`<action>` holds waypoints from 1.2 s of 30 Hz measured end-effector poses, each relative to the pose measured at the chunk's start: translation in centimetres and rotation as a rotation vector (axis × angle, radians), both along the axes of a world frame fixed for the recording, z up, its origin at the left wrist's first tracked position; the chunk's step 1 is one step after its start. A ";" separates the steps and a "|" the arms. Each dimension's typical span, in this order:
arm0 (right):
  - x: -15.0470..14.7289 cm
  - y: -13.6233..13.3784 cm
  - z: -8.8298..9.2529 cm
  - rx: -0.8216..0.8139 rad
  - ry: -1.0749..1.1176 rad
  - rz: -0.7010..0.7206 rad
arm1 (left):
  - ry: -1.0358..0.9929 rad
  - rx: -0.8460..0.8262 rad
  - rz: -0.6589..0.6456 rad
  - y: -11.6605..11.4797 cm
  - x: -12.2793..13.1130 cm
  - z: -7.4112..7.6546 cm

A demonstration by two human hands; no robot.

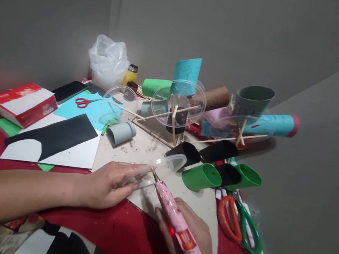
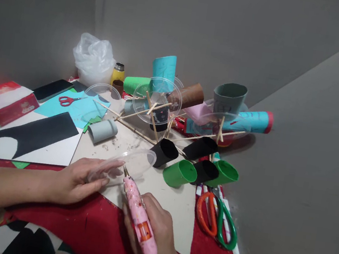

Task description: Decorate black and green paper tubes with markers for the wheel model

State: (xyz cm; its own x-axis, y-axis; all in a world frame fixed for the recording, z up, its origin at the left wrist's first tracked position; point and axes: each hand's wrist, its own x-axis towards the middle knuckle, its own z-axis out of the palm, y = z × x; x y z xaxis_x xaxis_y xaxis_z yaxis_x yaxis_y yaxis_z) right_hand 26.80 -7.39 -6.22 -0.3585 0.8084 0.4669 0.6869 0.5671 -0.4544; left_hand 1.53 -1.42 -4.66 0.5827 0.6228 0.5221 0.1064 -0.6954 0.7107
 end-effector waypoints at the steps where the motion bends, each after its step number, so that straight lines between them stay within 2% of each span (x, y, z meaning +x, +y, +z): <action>1: 0.0 0.1 0.0 0.023 -0.005 0.015 | 0.004 0.008 -0.002 0.0 -0.1 0.0; 5: -0.1 0.3 -0.1 0.110 -0.046 0.041 | 0.067 -0.077 -0.010 0.1 -0.5 0.7; 10: -0.4 0.2 0.0 0.090 -0.190 0.038 | 0.140 -0.496 -0.071 0.5 -0.8 2.8; 12: -0.3 0.2 -0.1 0.090 -0.161 0.041 | 0.115 -0.566 -0.064 0.4 -0.7 3.2; 14: -0.1 0.3 -0.1 0.071 -0.120 0.030 | 0.091 -0.510 -0.034 0.2 -0.6 3.1; 19: -0.2 0.1 0.5 -0.076 0.032 -0.011 | 0.115 -0.208 0.008 -0.1 -0.3 1.5; 23: -0.4 -0.1 0.6 -0.063 0.095 -0.010 | 0.085 -0.016 -0.025 0.1 0.0 0.6; 27: -0.1 0.3 0.4 -0.004 -0.017 -0.007 | 0.080 0.017 -0.033 0.2 -0.2 0.7; 29: 0.0 0.5 0.3 0.056 -0.114 0.056 | 0.095 -0.082 -0.040 0.4 -0.6 1.3; 31: 0.0 0.7 0.1 0.097 -0.176 0.082 | 0.129 -0.275 -0.064 0.5 -0.9 2.1; 34: -0.2 0.6 0.0 0.120 -0.173 0.051 | 0.119 -0.566 -0.088 0.6 -0.9 3.3; 36: -0.2 0.6 -0.2 0.130 -0.124 0.042 | 0.069 -0.643 -0.082 0.6 -0.7 3.5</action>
